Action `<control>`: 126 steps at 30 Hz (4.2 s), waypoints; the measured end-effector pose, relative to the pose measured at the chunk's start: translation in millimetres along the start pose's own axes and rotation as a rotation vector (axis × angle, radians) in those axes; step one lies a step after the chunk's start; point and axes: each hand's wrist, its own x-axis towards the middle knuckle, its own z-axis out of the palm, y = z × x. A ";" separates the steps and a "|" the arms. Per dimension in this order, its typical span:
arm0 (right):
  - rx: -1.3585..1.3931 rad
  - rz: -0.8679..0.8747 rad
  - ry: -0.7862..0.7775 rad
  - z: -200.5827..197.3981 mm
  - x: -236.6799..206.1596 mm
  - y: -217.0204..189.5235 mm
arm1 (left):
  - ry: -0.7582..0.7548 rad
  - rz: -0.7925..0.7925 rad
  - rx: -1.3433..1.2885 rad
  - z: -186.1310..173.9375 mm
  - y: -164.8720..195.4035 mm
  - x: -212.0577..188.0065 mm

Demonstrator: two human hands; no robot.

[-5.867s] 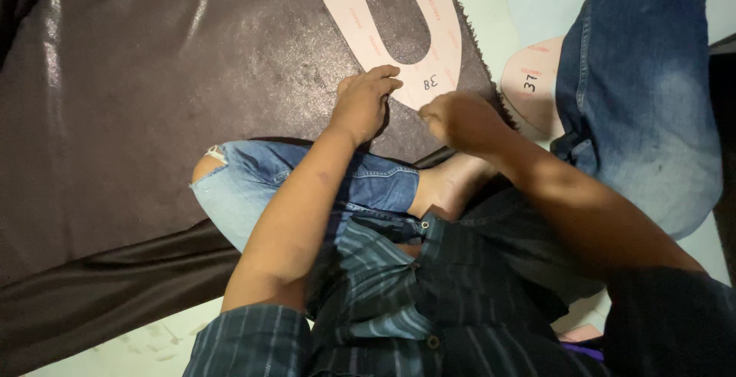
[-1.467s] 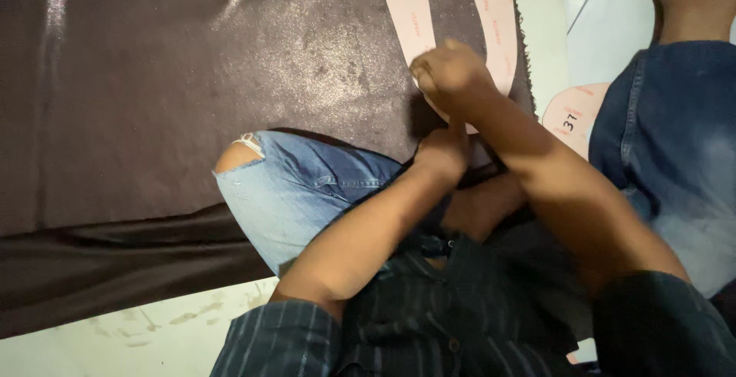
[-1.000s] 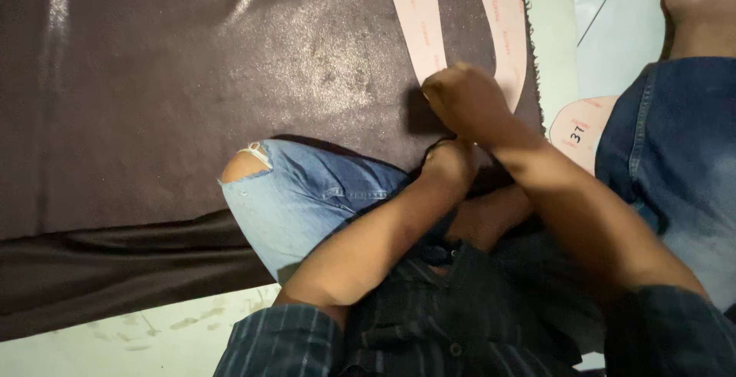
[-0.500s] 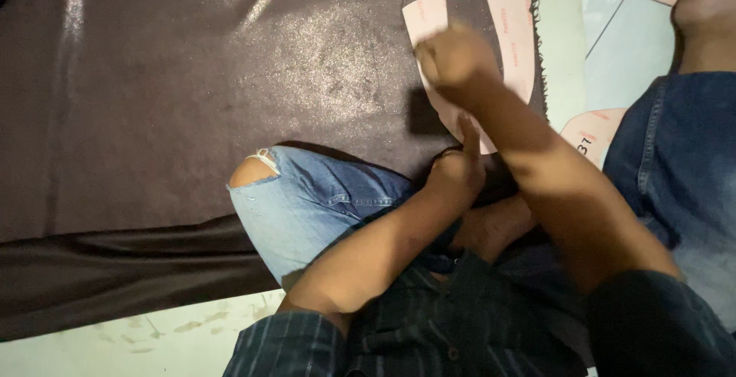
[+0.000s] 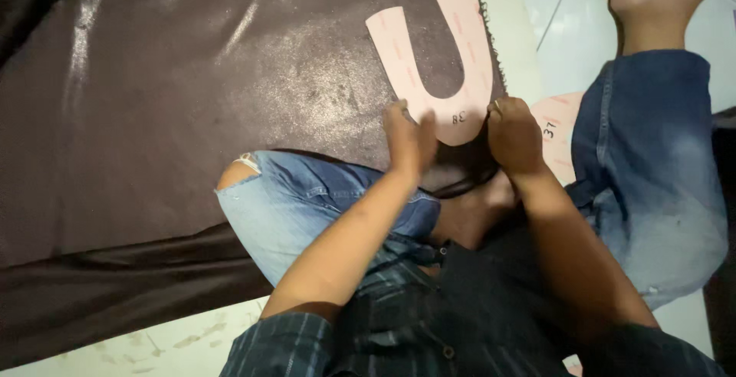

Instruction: The person places a U-shaped paper pattern on a dark sheet of material and traces its outline using a small tool. They reposition the pattern multiple times to trace different sections of the shape.

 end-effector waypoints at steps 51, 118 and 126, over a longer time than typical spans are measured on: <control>0.630 0.747 -0.205 -35.3 1.6 61.7 | -0.581 0.328 0.402 -71.8 -41.9 -9.8; 0.546 0.424 -0.143 46.8 81.1 16.6 | 0.084 0.056 0.475 -73.3 -4.0 91.4; 0.595 0.292 -0.093 44.1 60.0 16.4 | 0.091 0.095 0.487 -76.7 -11.9 95.2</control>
